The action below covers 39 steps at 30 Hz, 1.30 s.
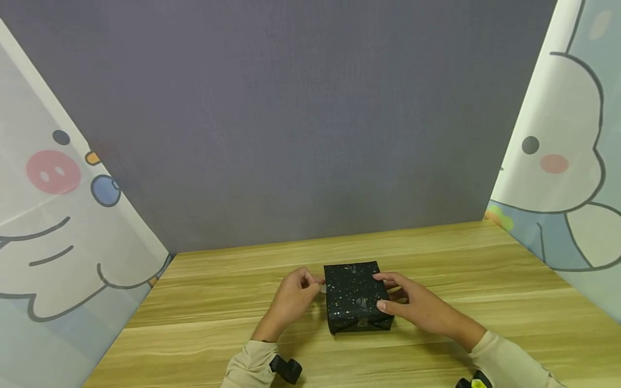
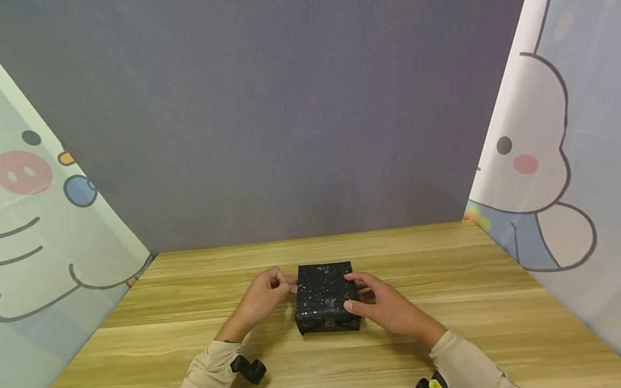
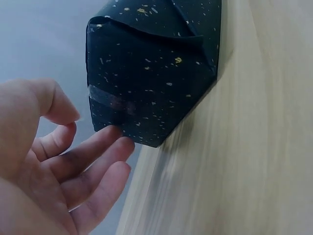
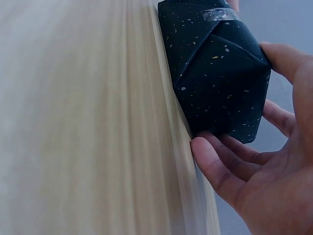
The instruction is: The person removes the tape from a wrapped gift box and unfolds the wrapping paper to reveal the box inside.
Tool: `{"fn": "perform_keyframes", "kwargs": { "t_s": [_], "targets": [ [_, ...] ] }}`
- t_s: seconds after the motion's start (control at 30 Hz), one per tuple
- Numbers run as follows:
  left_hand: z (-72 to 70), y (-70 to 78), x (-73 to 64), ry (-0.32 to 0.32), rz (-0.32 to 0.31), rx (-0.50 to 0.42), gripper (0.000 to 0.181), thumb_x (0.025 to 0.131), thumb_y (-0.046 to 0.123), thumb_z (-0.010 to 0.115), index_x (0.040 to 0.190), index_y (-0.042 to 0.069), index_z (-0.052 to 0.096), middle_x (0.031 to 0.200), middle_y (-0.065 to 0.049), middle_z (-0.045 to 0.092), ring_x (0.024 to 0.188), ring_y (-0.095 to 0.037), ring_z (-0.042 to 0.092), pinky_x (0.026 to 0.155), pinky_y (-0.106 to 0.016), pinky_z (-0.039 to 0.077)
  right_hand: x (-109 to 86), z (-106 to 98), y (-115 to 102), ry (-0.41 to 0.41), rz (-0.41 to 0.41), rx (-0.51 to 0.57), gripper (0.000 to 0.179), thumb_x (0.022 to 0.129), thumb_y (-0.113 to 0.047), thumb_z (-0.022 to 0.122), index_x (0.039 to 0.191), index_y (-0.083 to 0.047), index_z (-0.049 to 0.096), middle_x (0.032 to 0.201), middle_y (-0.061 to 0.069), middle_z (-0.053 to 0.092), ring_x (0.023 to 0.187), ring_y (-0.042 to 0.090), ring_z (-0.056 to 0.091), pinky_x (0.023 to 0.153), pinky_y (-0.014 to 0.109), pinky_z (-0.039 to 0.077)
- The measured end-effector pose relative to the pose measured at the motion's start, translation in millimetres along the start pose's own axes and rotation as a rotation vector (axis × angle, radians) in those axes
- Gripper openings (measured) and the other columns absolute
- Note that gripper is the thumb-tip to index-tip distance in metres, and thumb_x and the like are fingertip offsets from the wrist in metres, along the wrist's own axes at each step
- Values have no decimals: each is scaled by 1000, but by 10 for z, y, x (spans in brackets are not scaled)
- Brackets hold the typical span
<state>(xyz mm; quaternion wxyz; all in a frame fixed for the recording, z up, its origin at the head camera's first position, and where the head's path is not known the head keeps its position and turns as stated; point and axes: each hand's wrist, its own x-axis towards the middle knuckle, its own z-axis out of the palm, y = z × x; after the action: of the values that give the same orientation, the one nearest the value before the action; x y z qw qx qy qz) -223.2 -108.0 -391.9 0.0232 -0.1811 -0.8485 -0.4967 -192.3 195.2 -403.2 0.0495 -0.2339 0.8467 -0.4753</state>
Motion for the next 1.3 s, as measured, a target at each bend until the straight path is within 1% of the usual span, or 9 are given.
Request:
{"fn": "perform_keyframes", "kwargs": {
  "t_s": [0.17,0.3,0.5,0.67,0.83,0.9,1.03,1.17,1.3],
  "targets": [
    [4,-13,-9,-13,-37,16,14,95,8,60,82,7,56,109,-11,72,107,-28,67,66,-32,47,4,0,5,2,-3,-15,61,99,-37,65,150,-14,43,141,18,50,122,35,54,93,47,50],
    [16,-22,-9,-24,-59,51,15,94,11,63,81,8,57,106,-6,74,104,-27,67,64,-32,45,6,0,6,0,-6,-12,61,99,-37,65,151,-14,43,142,19,50,122,36,54,93,50,49],
    [33,-41,-5,-34,-56,79,15,94,13,66,81,10,59,103,-2,74,101,-25,67,67,-33,46,4,3,3,0,-10,-11,60,99,-37,64,151,-13,43,142,20,49,121,38,54,94,52,48],
    [36,-53,-10,-39,-64,89,12,94,13,67,84,11,61,101,1,73,95,-21,66,67,-34,47,4,6,3,2,-10,-25,60,99,-37,65,150,-14,43,141,19,50,121,36,55,93,45,50],
    [41,-59,-7,-20,-47,70,10,90,7,71,87,10,62,91,1,71,87,-16,65,72,-34,51,3,0,5,0,-5,-20,60,99,-38,64,151,-14,43,142,18,50,121,35,55,92,46,50],
    [41,-56,-6,-6,-46,45,9,89,5,70,89,8,62,89,0,71,85,-15,65,73,-34,52,3,-3,7,-2,-2,-18,60,99,-38,64,151,-15,43,142,18,50,121,35,55,92,47,50],
    [39,-38,-6,31,-50,5,5,93,6,67,95,4,63,93,-5,71,83,-16,64,71,-35,52,4,-5,9,0,-1,-21,60,99,-38,65,151,-15,43,142,18,50,121,35,55,92,44,51],
    [45,-25,-2,69,-41,-31,9,95,7,63,103,2,64,102,-11,70,88,-17,64,73,-34,52,4,-3,15,4,-3,-27,60,99,-38,65,150,-15,43,142,17,50,121,34,55,91,40,51],
    [61,-32,15,96,-19,-86,16,97,7,61,110,0,65,111,-16,67,93,-21,65,71,-31,54,2,-2,18,3,-1,-23,60,99,-38,65,150,-15,43,142,17,50,121,34,55,91,40,51]
  ]
}}
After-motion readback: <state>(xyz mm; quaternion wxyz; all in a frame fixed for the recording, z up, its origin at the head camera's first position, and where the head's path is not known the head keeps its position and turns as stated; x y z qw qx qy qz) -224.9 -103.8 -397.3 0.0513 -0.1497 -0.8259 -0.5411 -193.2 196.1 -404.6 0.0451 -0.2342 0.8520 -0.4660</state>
